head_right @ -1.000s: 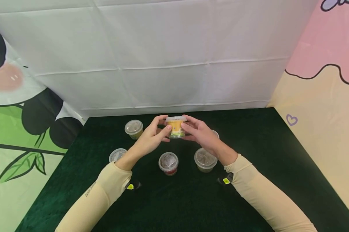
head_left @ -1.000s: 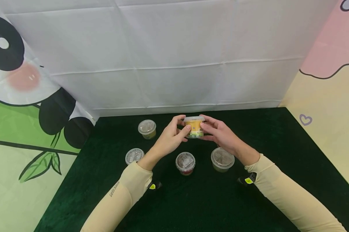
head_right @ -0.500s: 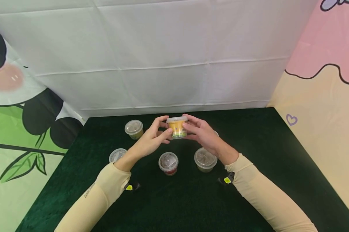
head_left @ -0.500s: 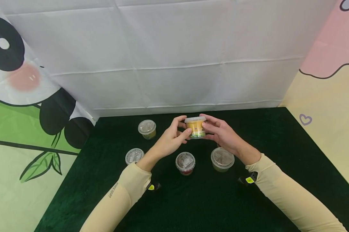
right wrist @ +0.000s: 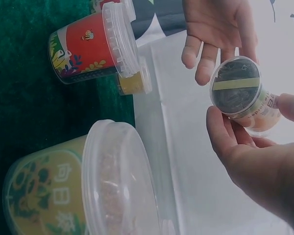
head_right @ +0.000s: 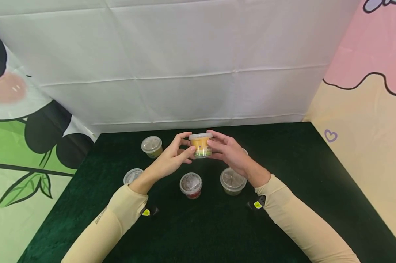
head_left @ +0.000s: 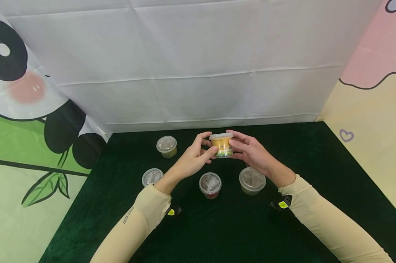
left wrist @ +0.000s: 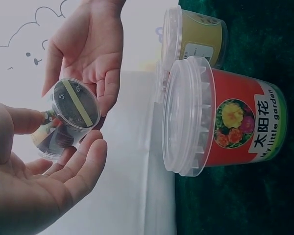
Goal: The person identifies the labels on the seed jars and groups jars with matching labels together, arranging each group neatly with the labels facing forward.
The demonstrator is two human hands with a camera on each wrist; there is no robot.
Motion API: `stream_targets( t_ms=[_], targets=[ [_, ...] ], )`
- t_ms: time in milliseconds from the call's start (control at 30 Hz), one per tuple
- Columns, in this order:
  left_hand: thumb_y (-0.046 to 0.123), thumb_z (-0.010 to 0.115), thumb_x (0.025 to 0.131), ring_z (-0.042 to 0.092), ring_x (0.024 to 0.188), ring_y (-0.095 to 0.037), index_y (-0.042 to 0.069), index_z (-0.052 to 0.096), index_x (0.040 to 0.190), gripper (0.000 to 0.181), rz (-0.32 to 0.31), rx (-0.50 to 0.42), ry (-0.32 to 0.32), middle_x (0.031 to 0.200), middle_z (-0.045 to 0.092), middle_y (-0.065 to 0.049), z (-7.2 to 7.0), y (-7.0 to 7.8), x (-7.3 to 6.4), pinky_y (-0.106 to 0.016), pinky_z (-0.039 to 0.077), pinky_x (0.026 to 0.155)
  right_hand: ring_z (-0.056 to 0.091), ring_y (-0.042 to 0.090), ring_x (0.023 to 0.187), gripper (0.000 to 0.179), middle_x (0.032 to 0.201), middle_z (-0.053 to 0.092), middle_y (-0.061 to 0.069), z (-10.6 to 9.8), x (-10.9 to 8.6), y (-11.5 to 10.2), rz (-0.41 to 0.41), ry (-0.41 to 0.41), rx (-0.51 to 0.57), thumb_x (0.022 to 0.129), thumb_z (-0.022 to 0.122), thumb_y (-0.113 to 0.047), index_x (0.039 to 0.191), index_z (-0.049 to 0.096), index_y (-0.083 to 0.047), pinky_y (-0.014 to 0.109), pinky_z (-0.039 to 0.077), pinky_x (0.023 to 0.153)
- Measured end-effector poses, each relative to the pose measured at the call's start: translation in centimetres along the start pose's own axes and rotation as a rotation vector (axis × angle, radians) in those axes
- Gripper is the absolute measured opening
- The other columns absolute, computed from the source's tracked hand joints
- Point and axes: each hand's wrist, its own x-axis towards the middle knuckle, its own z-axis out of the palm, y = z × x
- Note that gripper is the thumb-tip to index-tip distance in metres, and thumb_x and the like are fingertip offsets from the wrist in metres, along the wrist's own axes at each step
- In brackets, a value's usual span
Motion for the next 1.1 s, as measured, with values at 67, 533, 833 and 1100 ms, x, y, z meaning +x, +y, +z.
stream_targets(
  t_ms=[67,533,833,1100],
  targets=[
    [0.028,0.052,0.108,0.068,0.098,-0.024,0.014,0.023,0.155,0.058,-0.004,-0.001,-0.003,0.132,0.05,-0.016,0.01,-0.05,-0.01,-0.045,0.058,0.087,0.053,0.025,0.123,0.059,0.144,0.043,0.016,-0.04,-0.04,0.05,0.0,-0.007,0.006,0.108,0.05,-0.025,0.161,0.026,-0.011,0.034,0.049,0.101],
    [0.036,0.044,0.11,0.065,0.108,-0.027,0.013,0.022,0.159,0.059,-0.065,0.032,-0.031,0.135,0.05,-0.014,0.01,-0.3,0.13,-0.037,0.057,0.087,0.053,0.026,0.122,0.055,0.146,0.041,0.015,0.12,-0.04,-0.23,0.027,0.023,0.092,0.11,0.046,-0.022,0.161,0.027,-0.013,0.033,0.051,0.098],
    [0.049,0.047,0.106,0.063,0.107,-0.025,0.016,0.029,0.157,0.063,-0.081,0.016,-0.052,0.128,0.053,-0.009,0.01,-0.37,0.23,-0.047,0.055,0.09,0.06,0.019,0.113,0.055,0.138,0.047,0.013,0.22,-0.06,-0.16,0.019,-0.003,0.135,0.11,0.047,-0.019,0.16,0.028,-0.01,0.033,0.052,0.097],
    [0.051,0.039,0.108,0.062,0.105,-0.022,0.012,0.022,0.16,0.068,-0.085,0.042,-0.069,0.125,0.054,-0.009,-0.1,-0.45,0.13,-0.039,0.057,0.085,0.058,0.022,0.114,0.054,0.135,0.05,0.012,0.54,-0.03,-0.31,-0.004,-0.002,0.1,0.108,0.05,-0.018,0.158,0.032,-0.009,0.032,0.052,0.097]
  ],
)
